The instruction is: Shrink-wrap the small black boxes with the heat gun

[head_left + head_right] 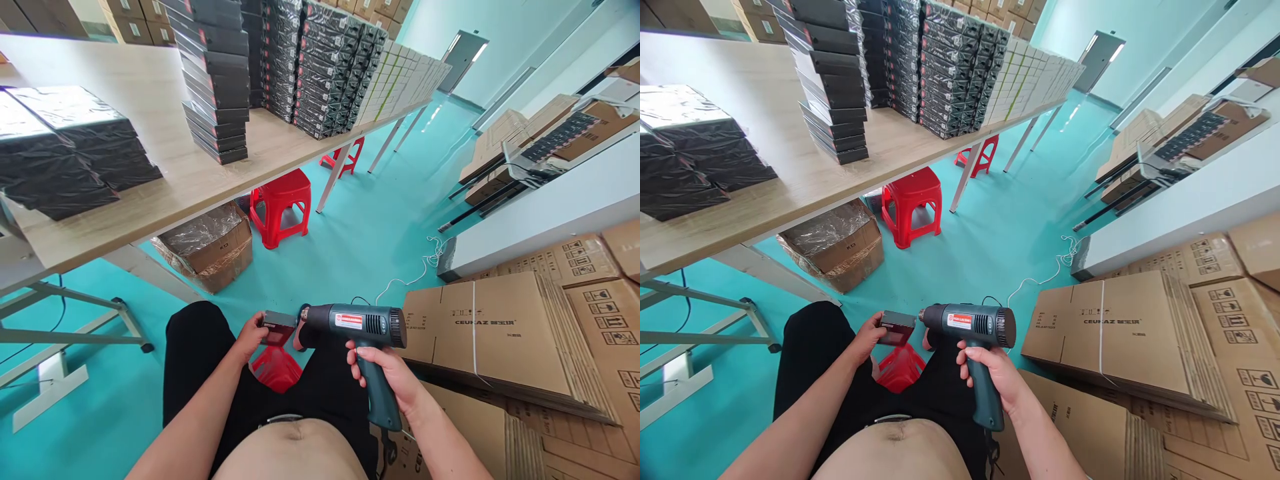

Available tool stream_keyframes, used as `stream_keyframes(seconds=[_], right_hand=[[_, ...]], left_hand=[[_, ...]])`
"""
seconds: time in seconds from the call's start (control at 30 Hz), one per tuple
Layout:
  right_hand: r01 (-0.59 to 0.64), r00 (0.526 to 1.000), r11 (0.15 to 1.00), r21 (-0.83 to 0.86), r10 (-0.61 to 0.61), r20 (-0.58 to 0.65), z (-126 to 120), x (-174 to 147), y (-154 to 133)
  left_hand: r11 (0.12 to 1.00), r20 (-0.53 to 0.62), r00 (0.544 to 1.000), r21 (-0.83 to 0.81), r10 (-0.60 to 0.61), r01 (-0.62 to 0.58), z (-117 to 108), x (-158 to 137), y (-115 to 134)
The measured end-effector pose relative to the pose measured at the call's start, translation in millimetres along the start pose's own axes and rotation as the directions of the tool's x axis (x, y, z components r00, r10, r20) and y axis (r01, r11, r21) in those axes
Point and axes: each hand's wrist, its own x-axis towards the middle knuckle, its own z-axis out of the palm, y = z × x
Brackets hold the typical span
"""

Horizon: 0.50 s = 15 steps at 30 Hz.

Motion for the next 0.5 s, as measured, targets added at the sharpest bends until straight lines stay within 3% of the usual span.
stream_keyframes(seconds=[0.13,0.33,0.5], right_hand=[[-0.035,0.999,0.998,-0.059,0.034,-0.014,-8.1,-3.2,0.6],[-0.033,0.998,0.993,-0.113,0.039,0.057,-4.2,1.7,6.0],[-0.005,0.999,0.987,-0.162,0.011,0.037,-2.4,10.3,9.2]], left_hand=[[0.953,0.007,0.975,0.210,0.220,-0.217,3.5,0.6,2.7],[0.912,-0.014,0.967,0.339,0.253,-0.234,1.2,4.7,-1.4],[0.876,-0.018,0.956,0.406,0.294,-0.262,-6.2,9.7,-8.1]])
